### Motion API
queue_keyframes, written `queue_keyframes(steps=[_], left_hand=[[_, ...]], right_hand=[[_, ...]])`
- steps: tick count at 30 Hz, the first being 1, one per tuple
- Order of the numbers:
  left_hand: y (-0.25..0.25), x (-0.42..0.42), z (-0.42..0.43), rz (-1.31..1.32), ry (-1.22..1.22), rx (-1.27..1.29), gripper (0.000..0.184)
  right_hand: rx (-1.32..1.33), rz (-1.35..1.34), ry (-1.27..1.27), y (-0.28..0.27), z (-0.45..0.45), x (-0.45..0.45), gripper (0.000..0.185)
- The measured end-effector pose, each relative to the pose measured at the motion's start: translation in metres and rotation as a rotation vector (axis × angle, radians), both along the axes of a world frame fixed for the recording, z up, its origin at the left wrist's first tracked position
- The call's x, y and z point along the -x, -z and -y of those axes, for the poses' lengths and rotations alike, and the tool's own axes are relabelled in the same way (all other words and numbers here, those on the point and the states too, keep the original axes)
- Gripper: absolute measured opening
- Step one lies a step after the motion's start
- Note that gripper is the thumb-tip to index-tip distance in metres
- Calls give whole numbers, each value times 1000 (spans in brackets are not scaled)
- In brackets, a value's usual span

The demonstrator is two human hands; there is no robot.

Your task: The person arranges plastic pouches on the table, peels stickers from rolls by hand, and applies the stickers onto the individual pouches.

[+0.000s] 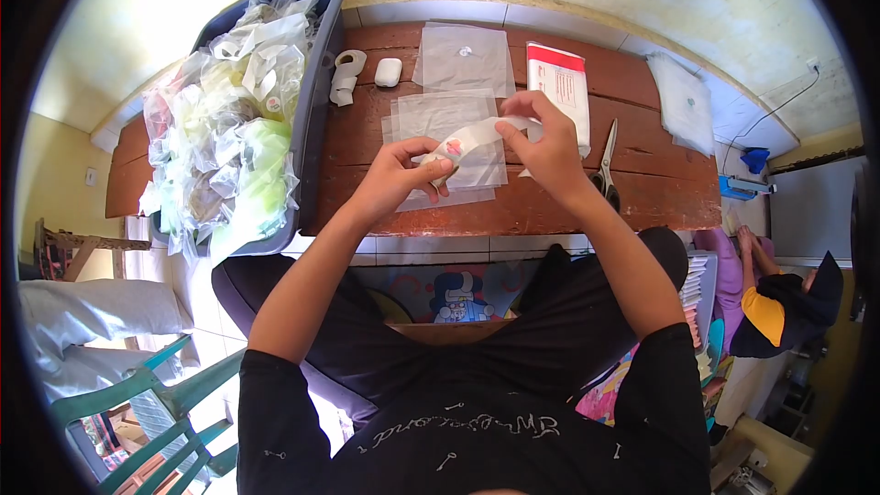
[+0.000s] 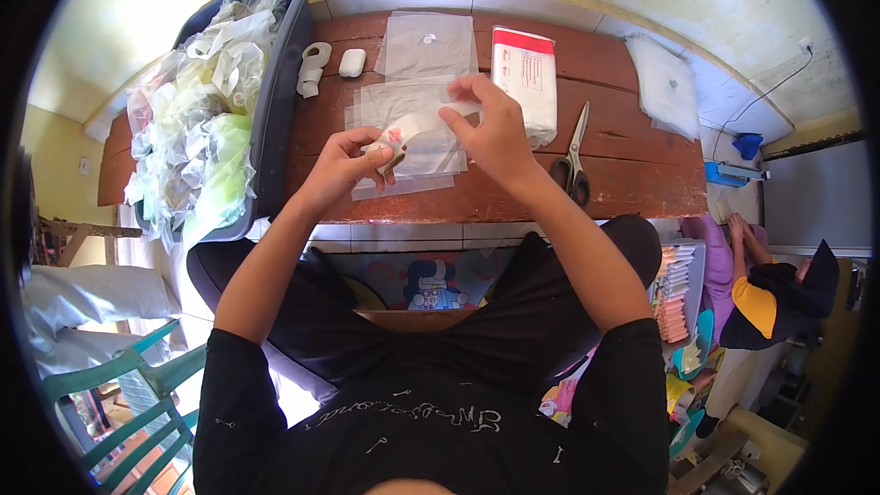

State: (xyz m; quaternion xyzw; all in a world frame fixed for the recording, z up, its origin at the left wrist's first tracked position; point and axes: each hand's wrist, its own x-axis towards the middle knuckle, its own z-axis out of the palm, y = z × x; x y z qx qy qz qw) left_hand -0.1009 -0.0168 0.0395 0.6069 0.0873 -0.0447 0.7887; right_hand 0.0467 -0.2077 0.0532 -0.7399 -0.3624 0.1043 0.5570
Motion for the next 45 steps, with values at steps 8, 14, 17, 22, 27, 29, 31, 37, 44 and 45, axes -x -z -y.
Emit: queue_keyframes(steps=[8,14,17,22,27,29,31,37,44,45], left_hand=[[15,0,2,29,-74,-64,21],[12,1,9,44,-66,-120,26],[17,1,9,74,-82,-144,29],[21,2,9,64,-73,-159,28],[18,2,10,73,-17,-218,27],[18,2,11,67,-18,-228,28],[18,2,10,59,-22,-274,27],[9,3,9,-55,32,-273,26],[0,3,-3,-156,156,-632,25],[-2,4,-4,-152,251,-727,30]], right_hand=[[-15,631,-170,-2,-4,33,19],[5,582,-204,11,-7,35,19],[-19,561,-211,10,-8,37,18],[-2,457,-214,12,-7,39,16],[18,453,-222,17,-6,35,12],[45,470,-232,19,-6,35,11],[45,496,-237,20,-7,35,10],[63,465,-239,14,-6,34,9],[108,329,-166,2,-7,22,9],[109,330,-167,5,-9,17,9]])
